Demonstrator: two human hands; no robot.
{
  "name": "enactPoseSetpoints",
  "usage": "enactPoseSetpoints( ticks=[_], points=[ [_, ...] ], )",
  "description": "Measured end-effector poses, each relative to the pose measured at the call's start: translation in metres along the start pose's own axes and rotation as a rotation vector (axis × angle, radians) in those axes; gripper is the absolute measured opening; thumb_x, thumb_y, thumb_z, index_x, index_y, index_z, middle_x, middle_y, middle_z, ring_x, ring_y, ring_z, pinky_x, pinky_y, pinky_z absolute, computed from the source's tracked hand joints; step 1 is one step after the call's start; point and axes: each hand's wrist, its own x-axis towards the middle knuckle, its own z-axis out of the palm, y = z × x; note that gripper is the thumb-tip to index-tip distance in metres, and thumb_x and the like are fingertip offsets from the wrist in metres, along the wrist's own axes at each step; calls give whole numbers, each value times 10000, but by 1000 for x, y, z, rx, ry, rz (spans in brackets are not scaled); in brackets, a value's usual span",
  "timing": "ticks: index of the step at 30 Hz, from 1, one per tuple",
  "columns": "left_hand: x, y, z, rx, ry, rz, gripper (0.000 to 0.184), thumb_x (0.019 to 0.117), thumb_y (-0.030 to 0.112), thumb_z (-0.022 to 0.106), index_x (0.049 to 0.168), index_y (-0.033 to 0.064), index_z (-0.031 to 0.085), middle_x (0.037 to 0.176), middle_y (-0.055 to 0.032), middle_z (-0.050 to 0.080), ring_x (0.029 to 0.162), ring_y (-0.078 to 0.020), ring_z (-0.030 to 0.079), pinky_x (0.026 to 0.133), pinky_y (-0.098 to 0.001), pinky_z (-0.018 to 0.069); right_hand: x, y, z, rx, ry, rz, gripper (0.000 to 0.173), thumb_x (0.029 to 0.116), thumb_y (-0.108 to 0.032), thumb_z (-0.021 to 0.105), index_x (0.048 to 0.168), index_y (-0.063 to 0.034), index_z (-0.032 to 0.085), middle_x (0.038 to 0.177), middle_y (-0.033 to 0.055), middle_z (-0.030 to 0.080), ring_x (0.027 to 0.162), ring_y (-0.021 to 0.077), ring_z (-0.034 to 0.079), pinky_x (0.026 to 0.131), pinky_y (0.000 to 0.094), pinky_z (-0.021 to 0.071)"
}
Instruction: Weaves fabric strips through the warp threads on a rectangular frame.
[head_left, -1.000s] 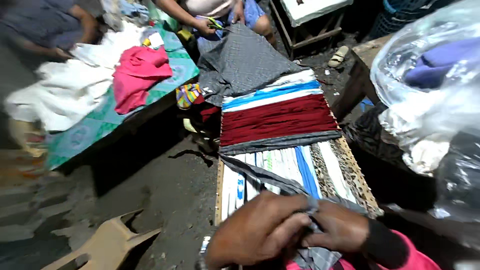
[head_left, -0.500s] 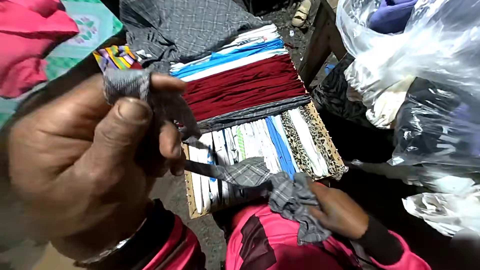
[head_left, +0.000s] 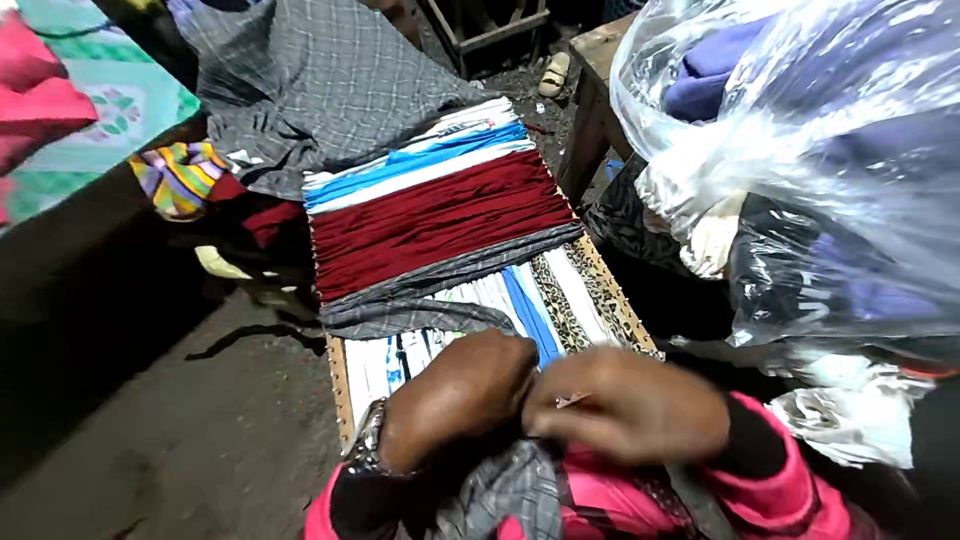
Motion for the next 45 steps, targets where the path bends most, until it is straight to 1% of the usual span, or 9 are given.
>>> enactPoseSetpoints(
  ticks=[3, 7, 9, 15, 20, 24, 31, 35, 45],
  points=[
    [19, 1, 3, -46, -44, 131, 250, 1025, 302, 606, 1040, 69, 693, 852, -108, 685, 815, -294, 686, 743, -548, 564, 15, 51, -23, 216, 265, 64, 357, 1029, -261, 536, 1261, -17, 656, 1180, 64, 713, 1106, 149, 674, 981, 386, 575],
    [20, -4, -20, -177, 198, 275, 190, 1012, 273, 621, 1015, 100, 701, 783, -10, 648, 689, -122, 618, 650, -362, 556, 14, 105, 8, 813, 82, 63, 762, 1000, -706, 392, 1379, -78, 599, 1196, 6, 707, 1106, 68, 647, 1007, 315, 527],
    [19, -22, -34, -231, 272, 222, 153, 987, 291, 659, 983, 149, 717, 726, 51, 640, 619, -45, 590, 577, -285, 530, 7, 118, 13, 866, 41, 56, 558, 997, -625, 520, 1143, -112, 684, 984, -79, 703, 867, -16, 637, 776, 215, 544],
    [63, -93, -35, -694, 179, -63, 82, 995, 140, 664, 1019, 90, 725, 681, -46, 621, 482, -104, 501, 446, -264, 443, -4, 165, -27, 560, 419, 471, 153, 905, -67, 734, 1047, -11, 716, 887, 57, 713, 754, 108, 653, 719, 314, 575],
    [117, -102, -5, -820, 461, -200, 161, 1051, 210, 593, 1047, 81, 689, 684, -38, 572, 503, -106, 462, 468, -266, 413, 12, 195, -48, 285, 542, 605, 156, 935, -121, 697, 1064, -35, 676, 788, 61, 694, 649, 142, 628, 637, 354, 545],
    [133, -62, -5, -745, 498, -232, 207, 1069, 281, 568, 1067, 107, 679, 689, -78, 584, 471, -153, 476, 439, -302, 424, 27, 224, -60, 34, 573, 466, 174, 911, -18, 617, 1074, 30, 657, 975, 147, 674, 812, 204, 651, 749, 401, 568],
    [185, -36, 15, -518, 505, -244, 207, 1055, 198, 572, 1084, 34, 696, 871, -154, 691, 759, -287, 673, 720, -519, 568, 20, 263, -65, 86, 658, 405, 151, 923, 30, 612, 1048, 89, 672, 1068, 190, 679, 1009, 201, 646, 928, 360, 528],
    [192, -31, 16, -543, 532, -267, 222, 1066, 223, 553, 1135, 54, 679, 883, -165, 684, 748, -307, 669, 689, -529, 561, 13, 255, -58, 328, 752, 468, 157, 925, 35, 549, 1057, 56, 631, 962, 76, 636, 798, 65, 600, 712, 236, 530],
    [248, -27, -7, -383, 443, -321, 268, 1056, 218, 527, 1185, 53, 693, 1053, -186, 719, 1008, -363, 702, 879, -605, 553, 16, 265, -51, 529, 889, 510, 169, 959, 59, 500, 1079, 41, 617, 835, -8, 605, 656, -10, 524, 607, 169, 474]
  ],
)
